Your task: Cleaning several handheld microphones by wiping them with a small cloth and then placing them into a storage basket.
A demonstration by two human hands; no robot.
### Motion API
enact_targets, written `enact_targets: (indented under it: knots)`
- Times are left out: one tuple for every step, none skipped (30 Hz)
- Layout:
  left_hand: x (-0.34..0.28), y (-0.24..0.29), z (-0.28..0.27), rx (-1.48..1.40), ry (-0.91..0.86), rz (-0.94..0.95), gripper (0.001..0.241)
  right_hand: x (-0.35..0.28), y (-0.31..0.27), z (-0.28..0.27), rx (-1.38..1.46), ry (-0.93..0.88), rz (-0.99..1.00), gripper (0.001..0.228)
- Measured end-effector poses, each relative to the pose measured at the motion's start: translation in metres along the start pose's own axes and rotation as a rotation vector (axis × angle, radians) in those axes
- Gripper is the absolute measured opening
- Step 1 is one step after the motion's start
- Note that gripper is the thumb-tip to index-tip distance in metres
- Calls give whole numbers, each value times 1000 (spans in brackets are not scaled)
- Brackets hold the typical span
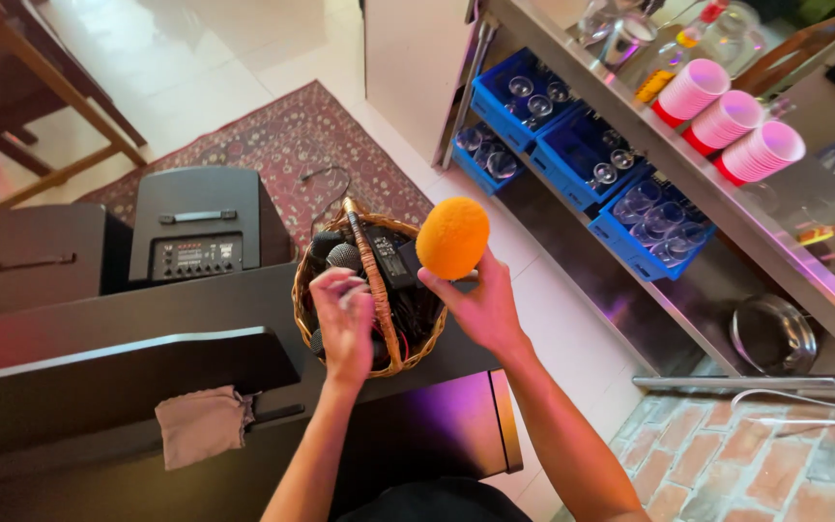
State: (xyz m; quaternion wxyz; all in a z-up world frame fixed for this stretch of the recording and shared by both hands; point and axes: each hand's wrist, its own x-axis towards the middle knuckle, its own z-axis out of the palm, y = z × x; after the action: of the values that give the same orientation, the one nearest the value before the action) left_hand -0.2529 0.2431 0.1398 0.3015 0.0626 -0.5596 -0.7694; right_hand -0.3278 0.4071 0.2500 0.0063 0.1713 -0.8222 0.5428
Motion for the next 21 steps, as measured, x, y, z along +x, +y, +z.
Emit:
enact_targets:
  knots:
    - [2,-10,-7,5,7,-3,40,2,5,4,3,-8,3,47]
    - [3,-21,-13,-182,-18,-175,33,4,10,7,10,-16,-16,47]
    - [4,-31,-20,-371,-42,-349,32,6,14,10,17,-23,-33,47]
    - [7,-33,-19,-368,-35,-354,32,7,16,12,19,-30,-26,47]
    - [11,-35,-17,-343,-55,-439,31,10,16,14,20,-42,-35,47]
    - [15,-37,-16,-318,-75,-525,31,12,17,16,21,-54,-43,48]
    - [16,-49,-18,-317,-76,-531,31,14,19,17,20,-52,-36,48]
    - [17,-62,-20,-281,-162,-458,29,16,21,19,25,-65,-44,50]
    - [18,-74,-22,-245,-249,-385,30,17,22,21,30,-77,-51,53]
    - [22,-68,-16,-245,-253,-393,30,18,25,21,30,-73,-44,53]
    - [26,-62,-9,-64,-281,-376,31,19,28,21,19,-82,-39,54]
    - [29,-56,-3,118,-309,-356,33,20,31,22,9,-91,-34,54]
    - [33,-53,0,120,-309,-363,33,21,37,23,10,-92,-27,54]
    - [36,-50,4,136,-340,-379,37,22,43,25,37,-100,-2,53]
    - [40,-47,10,149,-375,-395,42,23,49,24,61,-104,23,51]
    - [44,-44,15,147,-380,-401,42,25,54,22,59,-100,30,51]
    - [46,-41,19,179,-407,-364,48,26,60,21,115,-111,78,49]
    - [47,-37,23,211,-434,-326,53,26,65,19,171,-122,126,46]
    - [51,-34,26,210,-439,-330,53,27,71,18,171,-118,131,46]
    - [54,-31,30,241,-464,-313,57,27,76,18,185,-145,161,44]
    - [55,-27,33,272,-485,-297,61,27,82,16,199,-178,191,42]
